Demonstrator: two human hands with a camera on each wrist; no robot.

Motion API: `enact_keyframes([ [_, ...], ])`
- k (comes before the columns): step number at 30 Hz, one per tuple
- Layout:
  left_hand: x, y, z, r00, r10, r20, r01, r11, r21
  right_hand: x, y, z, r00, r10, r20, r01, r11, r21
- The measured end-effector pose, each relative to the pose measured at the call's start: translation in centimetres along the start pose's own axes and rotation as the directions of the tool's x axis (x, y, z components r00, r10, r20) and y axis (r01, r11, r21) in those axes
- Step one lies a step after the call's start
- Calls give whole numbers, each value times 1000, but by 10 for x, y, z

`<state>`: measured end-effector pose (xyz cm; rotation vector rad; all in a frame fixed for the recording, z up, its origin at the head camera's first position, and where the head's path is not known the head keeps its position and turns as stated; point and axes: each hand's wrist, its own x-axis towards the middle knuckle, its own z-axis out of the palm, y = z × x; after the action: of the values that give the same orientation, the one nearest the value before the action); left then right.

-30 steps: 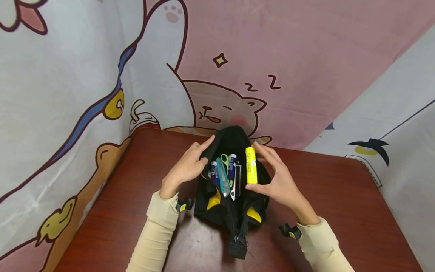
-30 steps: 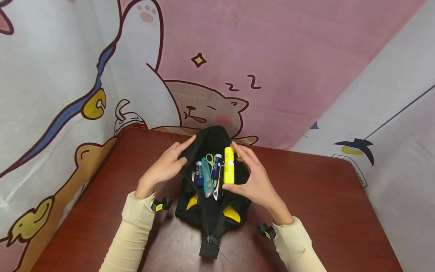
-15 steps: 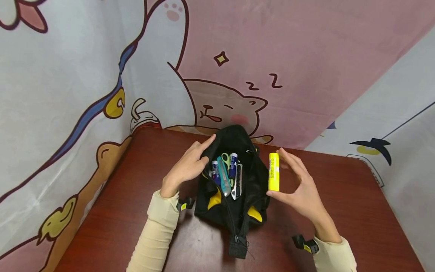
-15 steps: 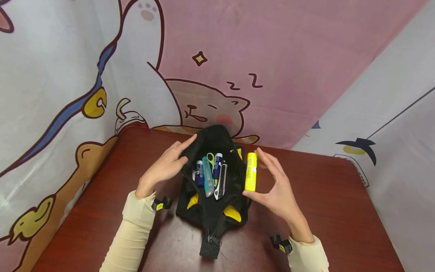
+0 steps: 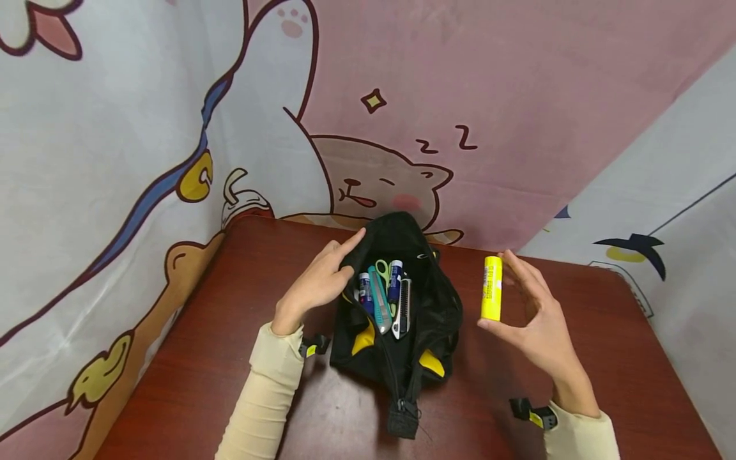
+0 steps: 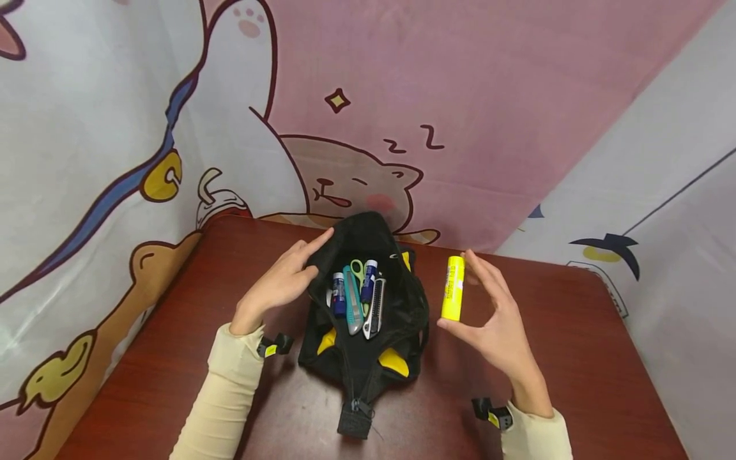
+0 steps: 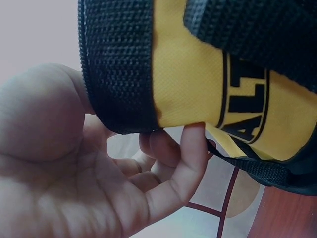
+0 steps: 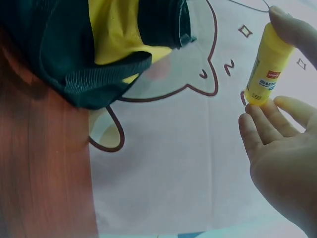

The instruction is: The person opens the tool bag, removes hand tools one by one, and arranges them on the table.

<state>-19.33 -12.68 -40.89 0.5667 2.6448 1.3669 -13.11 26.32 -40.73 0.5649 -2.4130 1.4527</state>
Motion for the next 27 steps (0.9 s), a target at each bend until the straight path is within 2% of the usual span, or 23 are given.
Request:
enact_keyframes([
  [15,2,-3,4,1000,2,7,-2,1000,6,-5,20,-16,1000,27,3,-27,1000,-14],
  [27,3,-1,1,1000,-5,5,5,1000,15,-5,43,-15,996,78,50,-74,994,-86],
])
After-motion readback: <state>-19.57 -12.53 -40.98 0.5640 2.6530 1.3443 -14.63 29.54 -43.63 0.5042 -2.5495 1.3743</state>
